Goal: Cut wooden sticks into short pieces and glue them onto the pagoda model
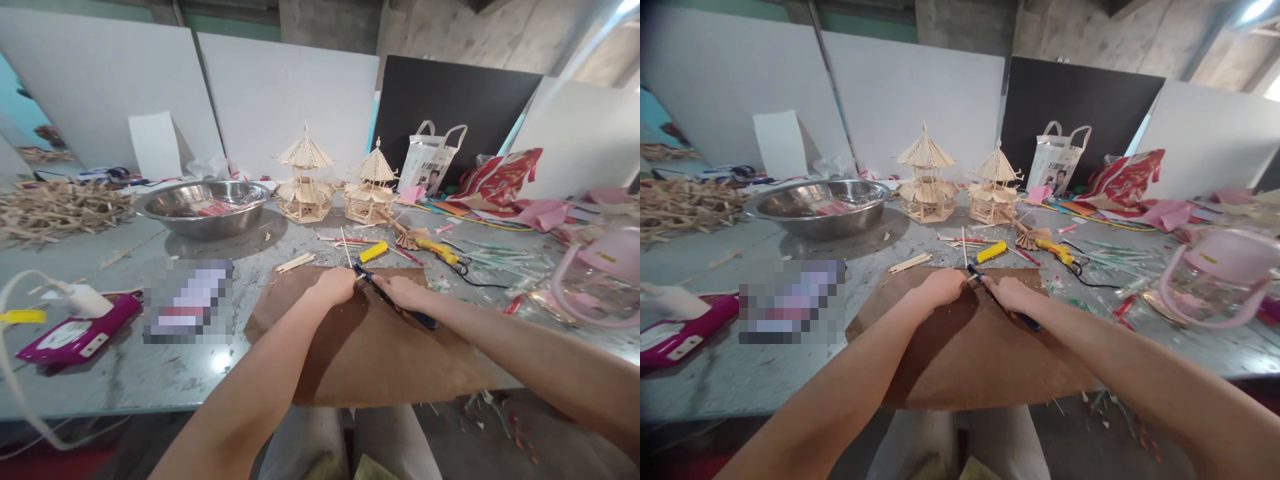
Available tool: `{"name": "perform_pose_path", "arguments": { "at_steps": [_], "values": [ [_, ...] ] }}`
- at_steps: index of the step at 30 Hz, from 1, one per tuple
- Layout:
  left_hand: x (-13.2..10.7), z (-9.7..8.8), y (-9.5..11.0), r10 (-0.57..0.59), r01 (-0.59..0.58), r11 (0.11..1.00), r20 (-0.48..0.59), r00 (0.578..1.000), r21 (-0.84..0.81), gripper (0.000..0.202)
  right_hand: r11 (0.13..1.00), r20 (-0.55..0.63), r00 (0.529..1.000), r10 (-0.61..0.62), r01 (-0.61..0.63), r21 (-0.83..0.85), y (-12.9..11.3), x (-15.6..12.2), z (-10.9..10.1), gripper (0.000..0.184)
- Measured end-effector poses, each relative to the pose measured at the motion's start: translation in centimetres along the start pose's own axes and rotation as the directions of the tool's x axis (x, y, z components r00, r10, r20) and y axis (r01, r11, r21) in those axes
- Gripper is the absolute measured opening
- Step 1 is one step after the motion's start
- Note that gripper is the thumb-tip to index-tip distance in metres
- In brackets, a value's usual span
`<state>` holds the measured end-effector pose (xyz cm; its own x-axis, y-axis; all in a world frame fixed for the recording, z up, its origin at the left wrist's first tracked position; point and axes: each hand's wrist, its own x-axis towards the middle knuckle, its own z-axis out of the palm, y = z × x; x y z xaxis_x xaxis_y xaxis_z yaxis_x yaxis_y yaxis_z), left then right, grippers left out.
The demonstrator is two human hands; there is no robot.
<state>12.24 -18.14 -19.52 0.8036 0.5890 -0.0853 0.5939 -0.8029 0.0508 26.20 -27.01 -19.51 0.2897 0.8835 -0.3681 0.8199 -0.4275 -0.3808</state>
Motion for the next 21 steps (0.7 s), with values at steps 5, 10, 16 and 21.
{"name": "perform_pose_path", "arguments": {
  "at_steps": [5, 10, 16, 21],
  "values": [
    [-0.1, -0.2, -0.5, -0.018, 0.015, 0.998, -0.047, 0.999, -0.060, 0.022, 0.991, 0.013, 1.000, -0.006, 0.004, 0.133, 0.8, 0.5, 0.2, 0.080],
    [0.5, 0.0, -1.6, -0.098, 0.035, 0.947, -0.183, 0.978, -0.320, 0.025, 0.906, 0.103, 0.991, 0.090, -0.125, 0.405, 1.7, 0.6, 0.0, 0.075],
    [1.3, 0.7, -3.4, -0.330, 0.069, 0.582, -0.158, 0.931, -0.811, 0.025, 0.805, 0.205, 0.979, -0.001, -0.121, 0.581, 2.0, -0.2, -1.5, 0.062],
    [1.2, 0.8, -4.1, -0.358, -0.062, 0.122, -0.102, 0.928, -0.991, 0.019, 0.901, -0.174, 0.982, -0.078, 0.144, 0.410, 1.4, -0.3, -4.5, 0.053]
  ]
}}
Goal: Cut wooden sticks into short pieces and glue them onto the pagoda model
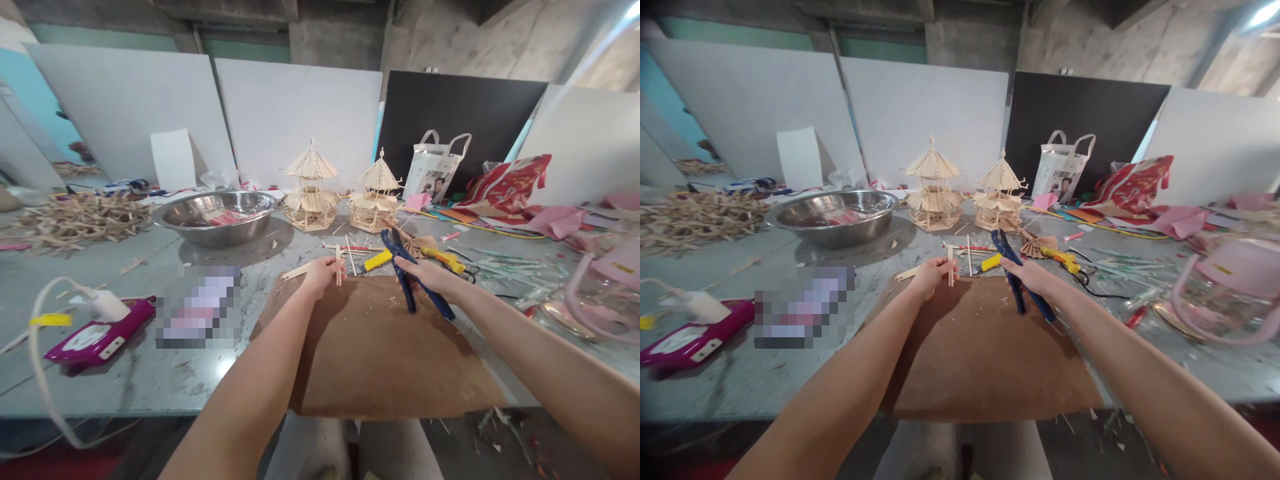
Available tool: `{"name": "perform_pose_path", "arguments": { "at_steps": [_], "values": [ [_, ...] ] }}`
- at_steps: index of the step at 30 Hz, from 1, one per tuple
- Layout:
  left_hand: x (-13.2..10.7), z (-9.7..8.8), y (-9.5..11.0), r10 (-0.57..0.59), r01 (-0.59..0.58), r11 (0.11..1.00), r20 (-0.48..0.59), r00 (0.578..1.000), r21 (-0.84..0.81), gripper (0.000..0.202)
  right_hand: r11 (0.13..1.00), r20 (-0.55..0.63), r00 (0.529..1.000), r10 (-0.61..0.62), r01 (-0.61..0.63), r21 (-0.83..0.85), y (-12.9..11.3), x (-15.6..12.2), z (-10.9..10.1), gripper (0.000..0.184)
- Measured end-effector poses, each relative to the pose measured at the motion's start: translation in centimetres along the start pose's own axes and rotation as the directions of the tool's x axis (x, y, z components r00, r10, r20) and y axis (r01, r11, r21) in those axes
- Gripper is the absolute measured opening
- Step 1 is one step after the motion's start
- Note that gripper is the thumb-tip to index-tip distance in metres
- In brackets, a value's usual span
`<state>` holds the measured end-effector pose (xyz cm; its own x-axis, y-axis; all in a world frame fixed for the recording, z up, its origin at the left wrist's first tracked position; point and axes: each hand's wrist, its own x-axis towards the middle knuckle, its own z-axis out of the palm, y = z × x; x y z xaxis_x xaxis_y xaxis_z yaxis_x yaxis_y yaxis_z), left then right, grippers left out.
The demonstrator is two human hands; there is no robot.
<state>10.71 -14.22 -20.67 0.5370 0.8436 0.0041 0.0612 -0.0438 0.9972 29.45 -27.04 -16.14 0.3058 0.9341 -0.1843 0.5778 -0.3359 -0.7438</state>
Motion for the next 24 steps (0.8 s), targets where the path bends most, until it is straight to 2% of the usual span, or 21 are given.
{"name": "perform_pose_path", "arguments": {
  "at_steps": [2, 4, 8, 10, 13, 17, 24],
  "values": [
    [0.0, -0.1, 0.0, -0.027, 0.030, 0.992, 0.026, 0.999, -0.125, 0.021, 0.953, -0.175, 0.979, -0.108, 0.051, -0.300, -0.3, 0.5, -0.4, 0.056],
    [0.1, -0.1, -0.1, -0.041, 0.046, 0.981, 0.034, 0.999, -0.187, 0.023, 0.851, -0.295, 0.943, -0.154, -0.025, -0.524, 0.0, 1.1, 0.1, 0.063],
    [0.3, 0.0, -0.6, -0.025, 0.026, 0.981, 0.008, 1.000, -0.192, 0.022, 0.715, -0.447, 0.875, -0.186, -0.191, -0.673, 1.9, 2.2, 2.8, 0.068],
    [0.5, 0.1, -1.0, 0.001, 0.000, 0.993, 0.010, 1.000, -0.115, 0.020, 0.682, -0.451, 0.870, -0.199, -0.208, -0.701, 2.7, 2.5, 4.0, 0.069],
    [0.9, 0.1, -1.6, 0.080, -0.086, 0.991, 0.057, 0.995, 0.106, 0.019, 0.643, -0.439, 0.868, -0.234, -0.200, -0.739, 3.5, 2.7, 4.7, 0.070],
    [1.1, 0.0, -2.0, 0.200, -0.238, 0.905, 0.140, 0.970, 0.353, 0.023, 0.625, -0.422, 0.868, -0.261, -0.180, -0.759, 4.0, 2.7, 4.5, 0.069],
    [0.9, 0.4, -2.0, 0.257, -0.308, 0.829, 0.170, 0.951, 0.466, 0.023, 0.657, -0.402, 0.893, -0.203, -0.180, -0.732, 4.4, 2.6, 4.2, 0.068]
  ]
}}
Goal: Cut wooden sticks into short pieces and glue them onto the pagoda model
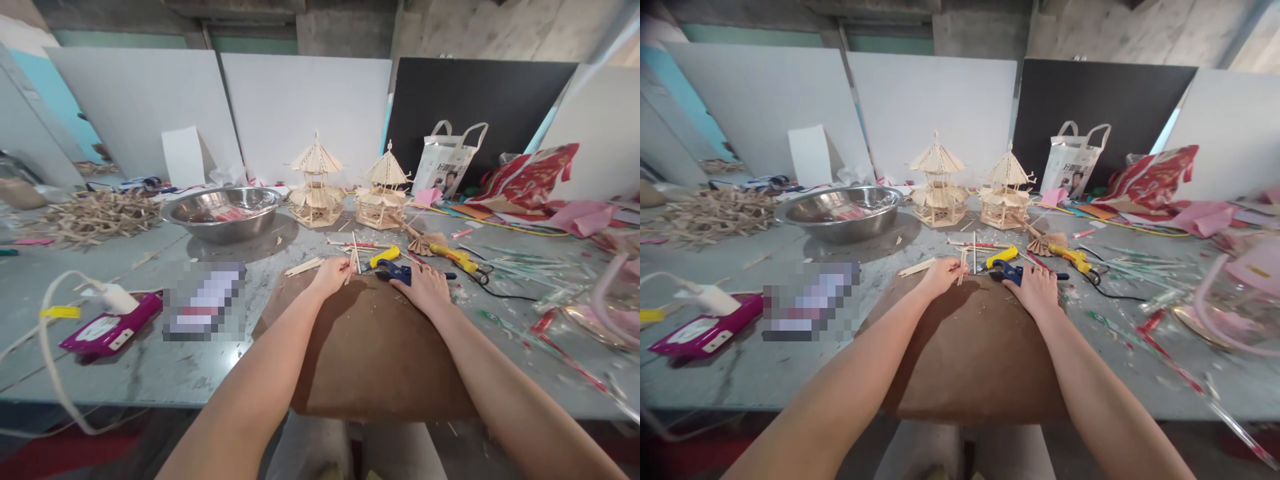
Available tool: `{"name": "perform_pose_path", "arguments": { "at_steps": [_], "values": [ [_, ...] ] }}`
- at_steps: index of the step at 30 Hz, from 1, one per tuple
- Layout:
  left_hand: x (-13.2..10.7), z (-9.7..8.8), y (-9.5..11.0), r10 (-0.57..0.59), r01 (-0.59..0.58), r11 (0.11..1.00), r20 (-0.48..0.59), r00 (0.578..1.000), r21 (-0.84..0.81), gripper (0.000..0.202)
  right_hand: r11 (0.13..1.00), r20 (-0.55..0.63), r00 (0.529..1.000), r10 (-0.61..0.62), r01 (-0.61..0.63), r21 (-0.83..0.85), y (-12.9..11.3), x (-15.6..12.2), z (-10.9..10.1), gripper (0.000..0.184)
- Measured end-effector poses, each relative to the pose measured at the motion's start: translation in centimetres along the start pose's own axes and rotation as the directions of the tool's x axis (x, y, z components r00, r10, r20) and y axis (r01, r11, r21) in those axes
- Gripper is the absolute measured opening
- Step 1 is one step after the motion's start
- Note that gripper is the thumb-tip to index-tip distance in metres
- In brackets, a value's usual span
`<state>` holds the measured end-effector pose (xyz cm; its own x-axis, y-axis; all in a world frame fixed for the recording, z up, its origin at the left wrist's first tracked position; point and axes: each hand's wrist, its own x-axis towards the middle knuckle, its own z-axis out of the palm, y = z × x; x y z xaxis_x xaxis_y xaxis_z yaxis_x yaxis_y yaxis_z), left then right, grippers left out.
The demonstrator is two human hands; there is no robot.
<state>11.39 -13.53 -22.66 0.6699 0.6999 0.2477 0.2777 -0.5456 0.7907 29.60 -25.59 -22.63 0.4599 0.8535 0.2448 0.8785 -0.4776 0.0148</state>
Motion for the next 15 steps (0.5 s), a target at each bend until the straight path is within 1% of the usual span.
{"name": "perform_pose_path", "arguments": {
  "at_steps": [3, 5, 6, 7, 8, 10, 12, 15],
  "values": [
    [0.1, -0.2, 0.1, -0.035, 0.038, 0.998, -0.054, 0.998, 0.059, 0.026, 1.000, 0.040, 0.999, 0.027, -0.027, 0.009, 0.3, 0.1, 0.0, 0.068],
    [0.1, -1.1, 0.4, -0.083, 0.107, 0.981, -0.145, 0.986, 0.162, 0.029, 0.998, 0.073, 0.996, 0.057, -0.057, 0.004, 0.6, 0.3, 0.0, 0.068],
    [0.0, -1.6, 0.7, -0.108, 0.156, 0.960, -0.205, 0.973, 0.234, 0.030, 0.998, 0.089, 0.994, 0.068, -0.069, 0.003, 0.7, 0.3, 0.1, 0.068],
    [0.0, -2.3, 0.9, -0.126, 0.213, 0.923, -0.270, 0.954, 0.322, 0.029, 0.997, 0.101, 0.992, 0.075, -0.076, 0.004, 0.8, 0.4, 0.1, 0.068],
    [-0.1, -3.0, 1.2, -0.147, 0.283, 0.866, -0.331, 0.932, 0.412, 0.030, 0.997, 0.110, 0.991, 0.075, -0.077, 0.008, 0.9, 0.5, 0.2, 0.069],
    [-0.4, -4.1, 1.5, -0.194, 0.402, 0.734, -0.398, 0.897, 0.548, 0.030, 0.997, 0.116, 0.991, 0.070, -0.072, 0.015, 1.0, 0.5, 0.3, 0.069],
    [-0.6, -4.7, 1.5, -0.224, 0.450, 0.625, -0.406, 0.886, 0.637, 0.029, 0.998, 0.116, 0.991, 0.064, -0.066, 0.019, 1.1, 0.6, 0.3, 0.070],
    [-0.8, -4.9, 0.9, -0.228, 0.429, 0.530, -0.364, 0.903, 0.732, 0.029, 0.998, 0.126, 0.990, 0.061, -0.064, 0.024, 1.1, 0.6, 0.3, 0.070]
  ]
}}
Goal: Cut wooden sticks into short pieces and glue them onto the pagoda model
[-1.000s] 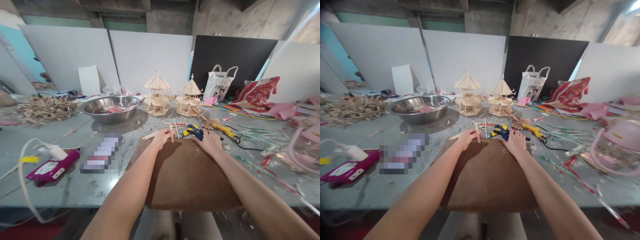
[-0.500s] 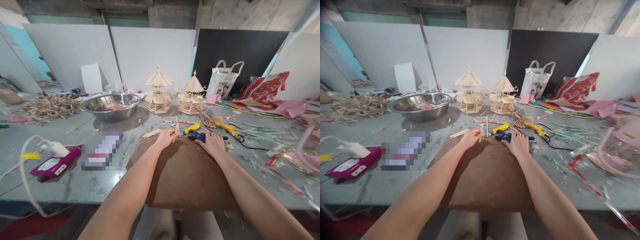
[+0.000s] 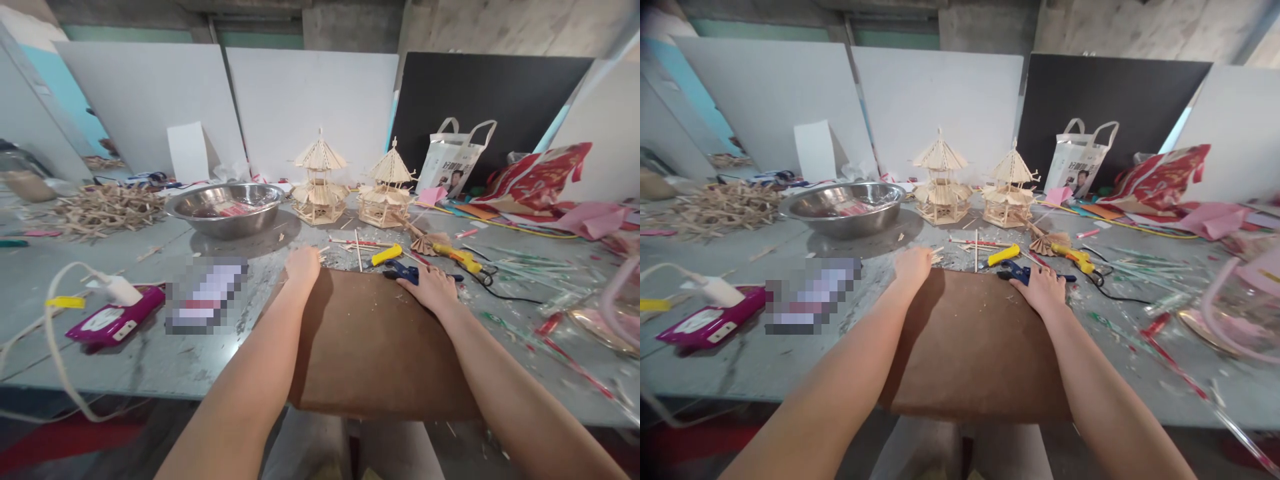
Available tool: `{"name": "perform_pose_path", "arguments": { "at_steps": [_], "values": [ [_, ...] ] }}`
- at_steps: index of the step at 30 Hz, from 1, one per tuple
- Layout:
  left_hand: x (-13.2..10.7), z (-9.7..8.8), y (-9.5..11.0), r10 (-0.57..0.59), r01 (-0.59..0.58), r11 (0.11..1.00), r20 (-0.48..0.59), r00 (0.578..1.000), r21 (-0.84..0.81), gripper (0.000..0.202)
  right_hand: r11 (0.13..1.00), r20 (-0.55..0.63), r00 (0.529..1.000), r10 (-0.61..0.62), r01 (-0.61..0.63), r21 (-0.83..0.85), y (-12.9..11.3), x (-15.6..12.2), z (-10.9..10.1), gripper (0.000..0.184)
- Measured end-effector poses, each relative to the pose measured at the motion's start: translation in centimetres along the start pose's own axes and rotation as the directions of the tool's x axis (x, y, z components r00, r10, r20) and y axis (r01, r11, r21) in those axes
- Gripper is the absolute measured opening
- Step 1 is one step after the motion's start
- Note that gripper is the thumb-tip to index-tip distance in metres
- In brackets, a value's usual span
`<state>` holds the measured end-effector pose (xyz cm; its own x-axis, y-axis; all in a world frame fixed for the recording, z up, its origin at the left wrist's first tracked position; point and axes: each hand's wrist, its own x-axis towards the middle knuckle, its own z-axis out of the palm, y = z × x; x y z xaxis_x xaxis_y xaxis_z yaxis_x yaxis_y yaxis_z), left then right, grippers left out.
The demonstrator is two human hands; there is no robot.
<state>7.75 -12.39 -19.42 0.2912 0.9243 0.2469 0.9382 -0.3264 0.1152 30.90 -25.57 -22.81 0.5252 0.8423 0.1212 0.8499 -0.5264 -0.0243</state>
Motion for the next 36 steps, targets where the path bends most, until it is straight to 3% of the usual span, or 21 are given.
{"name": "perform_pose_path", "arguments": {
  "at_steps": [5, 8, 11, 15, 18, 22, 26, 29, 33, 36],
  "values": [
    [0.1, 0.7, -0.4, -0.022, 0.019, 0.998, 0.051, 0.998, 0.054, 0.030, 1.000, 0.033, 0.999, 0.002, -0.002, 0.011, 0.1, 0.1, -0.1, 0.069],
    [-0.1, 0.5, -0.1, 0.022, -0.020, 0.999, -0.043, 0.999, 0.041, 0.030, 1.000, 0.031, 0.999, -0.015, 0.014, 0.021, 0.0, 0.1, -0.2, 0.066],
    [-1.0, 0.4, 1.4, 0.151, -0.152, 0.988, -0.115, 0.982, -0.002, 0.031, 0.999, -0.006, 0.999, -0.043, 0.043, 0.013, -0.1, 0.0, -0.1, 0.063],
    [-2.5, 1.3, 4.1, 0.371, -0.369, 0.928, 0.054, 0.927, -0.050, 0.027, 0.996, -0.075, 0.994, -0.075, 0.071, -0.045, -0.3, -0.4, -0.1, 0.062],
    [-3.3, 2.2, 5.2, 0.397, -0.395, 0.918, 0.153, 0.905, -0.048, 0.025, 0.993, -0.116, 0.987, -0.110, 0.103, -0.064, -0.7, -0.7, -1.1, 0.057],
    [-3.6, 2.6, 5.4, 0.385, -0.389, 0.921, 0.171, 0.907, -0.010, 0.026, 0.976, -0.147, 0.966, -0.214, 0.204, -0.082, -2.1, -0.7, -3.8, 0.043],
    [-3.7, 2.4, 5.2, 0.368, -0.370, 0.929, 0.191, 0.910, -0.028, 0.025, 0.928, -0.101, 0.926, -0.363, 0.349, -0.130, -4.5, 0.6, -6.2, 0.035],
    [-3.8, 2.6, 4.9, 0.367, -0.364, 0.930, 0.114, 0.923, -0.045, 0.026, 0.876, 0.014, 0.892, -0.451, 0.446, -0.183, -5.9, 2.3, -6.9, 0.032],
    [-3.8, 3.3, 4.6, 0.326, -0.325, 0.945, 0.027, 0.945, -0.037, 0.024, 0.819, 0.249, 0.853, -0.459, 0.515, -0.254, -6.8, 5.2, -7.3, 0.030],
    [-3.6, 3.6, 4.4, 0.257, -0.255, 0.964, 0.013, 0.966, -0.076, 0.026, 0.796, 0.258, 0.843, -0.472, 0.533, -0.287, -7.6, 7.5, -7.4, 0.030]
  ]
}}
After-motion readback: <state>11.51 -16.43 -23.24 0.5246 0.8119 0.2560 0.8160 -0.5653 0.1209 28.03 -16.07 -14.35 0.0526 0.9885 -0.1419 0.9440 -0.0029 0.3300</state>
